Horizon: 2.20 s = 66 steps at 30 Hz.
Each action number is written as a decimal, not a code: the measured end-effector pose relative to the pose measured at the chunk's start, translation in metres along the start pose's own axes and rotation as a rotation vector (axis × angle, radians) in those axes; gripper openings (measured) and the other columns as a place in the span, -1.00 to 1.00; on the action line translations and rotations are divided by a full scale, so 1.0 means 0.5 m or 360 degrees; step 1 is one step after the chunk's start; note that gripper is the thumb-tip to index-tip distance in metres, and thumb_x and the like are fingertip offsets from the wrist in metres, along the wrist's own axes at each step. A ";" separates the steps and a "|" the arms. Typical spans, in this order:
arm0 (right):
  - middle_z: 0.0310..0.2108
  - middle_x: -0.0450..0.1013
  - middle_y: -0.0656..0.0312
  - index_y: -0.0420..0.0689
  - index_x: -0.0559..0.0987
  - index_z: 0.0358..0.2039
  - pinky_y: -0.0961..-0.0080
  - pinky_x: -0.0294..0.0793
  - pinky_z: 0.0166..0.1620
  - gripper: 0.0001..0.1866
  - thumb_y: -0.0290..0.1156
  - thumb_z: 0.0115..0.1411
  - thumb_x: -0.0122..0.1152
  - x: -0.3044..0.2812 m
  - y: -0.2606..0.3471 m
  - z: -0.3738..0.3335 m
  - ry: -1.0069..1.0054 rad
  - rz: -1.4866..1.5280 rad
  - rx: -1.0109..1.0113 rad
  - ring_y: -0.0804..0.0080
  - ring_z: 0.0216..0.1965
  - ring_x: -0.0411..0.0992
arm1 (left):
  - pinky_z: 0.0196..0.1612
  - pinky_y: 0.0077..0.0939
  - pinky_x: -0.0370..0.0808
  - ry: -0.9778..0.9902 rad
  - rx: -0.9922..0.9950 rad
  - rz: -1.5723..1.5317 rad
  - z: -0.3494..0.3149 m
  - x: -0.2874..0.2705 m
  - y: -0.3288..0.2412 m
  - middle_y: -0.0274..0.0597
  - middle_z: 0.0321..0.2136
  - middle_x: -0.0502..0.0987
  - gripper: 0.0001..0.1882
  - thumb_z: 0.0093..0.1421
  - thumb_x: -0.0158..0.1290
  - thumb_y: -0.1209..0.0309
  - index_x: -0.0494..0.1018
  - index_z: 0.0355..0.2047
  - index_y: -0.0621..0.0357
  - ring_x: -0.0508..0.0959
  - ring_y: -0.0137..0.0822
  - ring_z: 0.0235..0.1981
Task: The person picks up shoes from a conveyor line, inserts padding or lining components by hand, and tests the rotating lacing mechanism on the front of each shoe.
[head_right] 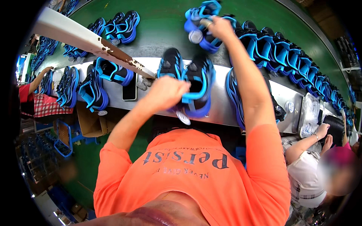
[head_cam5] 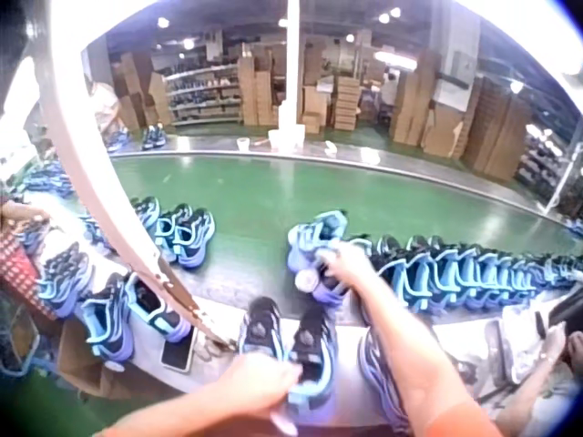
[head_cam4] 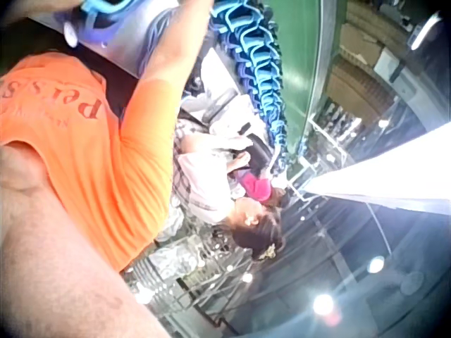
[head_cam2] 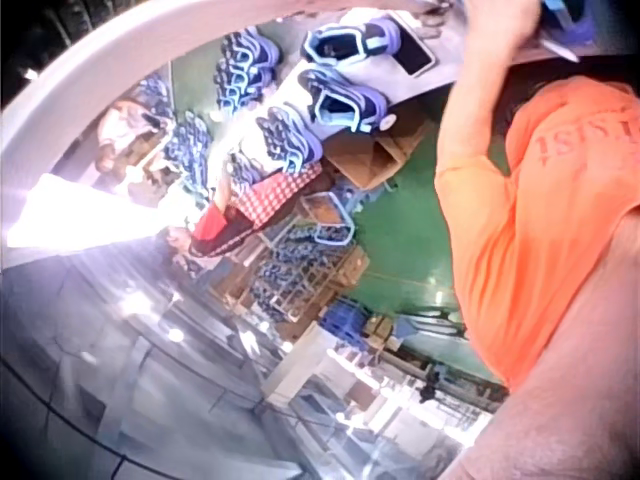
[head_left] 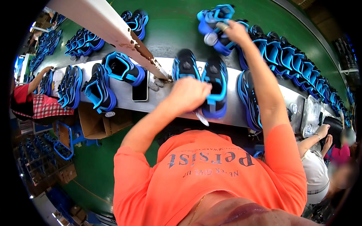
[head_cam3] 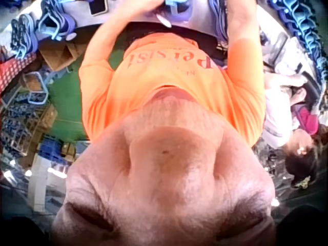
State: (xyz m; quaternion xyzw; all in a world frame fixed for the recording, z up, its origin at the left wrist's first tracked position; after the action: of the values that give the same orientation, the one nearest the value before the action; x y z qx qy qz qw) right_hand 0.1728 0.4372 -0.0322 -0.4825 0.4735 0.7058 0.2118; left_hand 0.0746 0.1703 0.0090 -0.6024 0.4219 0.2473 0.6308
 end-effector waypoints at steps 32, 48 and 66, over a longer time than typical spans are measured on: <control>-0.29 0.53 0.17 -0.06 0.57 -0.10 0.35 0.52 -0.22 -0.54 -0.50 -0.10 0.38 -0.047 0.174 -0.577 -0.0070 0.0523 -0.0320 0.14 -0.24 0.51 | -0.26 -0.33 0.51 -0.0850 0.0033 -0.0294 -0.153 0.063 -0.025 -0.07 -0.29 0.55 -0.62 0.01 0.14 0.64 0.49 -0.11 0.15 0.57 -0.01 -0.30; 0.06 0.25 -0.35 -0.28 0.44 -0.16 0.14 0.38 0.15 -0.71 -0.50 0.07 0.13 -0.002 0.267 -0.647 0.0081 -0.0257 -0.0792 -0.22 0.06 0.34 | -0.12 -0.29 0.32 -0.0562 0.0003 0.0305 -0.196 0.109 -0.067 -0.15 0.21 0.29 -0.46 -0.13 0.16 0.53 0.49 -0.05 -0.03 0.39 -0.14 -0.13; -0.24 0.39 0.14 -0.04 0.58 -0.05 0.37 0.47 -0.16 -0.66 -0.55 0.14 0.19 -0.062 0.213 -0.568 0.0652 0.0575 -0.0443 0.17 -0.21 0.44 | 0.07 -0.16 0.28 -0.0327 0.0052 0.0052 -0.136 0.022 -0.009 -0.11 0.00 0.51 -0.74 0.26 -0.01 0.26 0.63 -0.18 -0.01 0.41 -0.07 -0.01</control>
State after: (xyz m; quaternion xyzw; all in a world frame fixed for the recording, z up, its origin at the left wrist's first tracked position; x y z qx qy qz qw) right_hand 0.2426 0.1449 0.0203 -0.5472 0.4833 0.6781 -0.0851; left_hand 0.0681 0.1017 0.0077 -0.5565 0.3687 0.3112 0.6764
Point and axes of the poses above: each hand's wrist, its own z-axis towards the middle knuckle, its own x-axis out of the palm, y = z × x, the point moved 6 cm from there along z, towards the middle knuckle
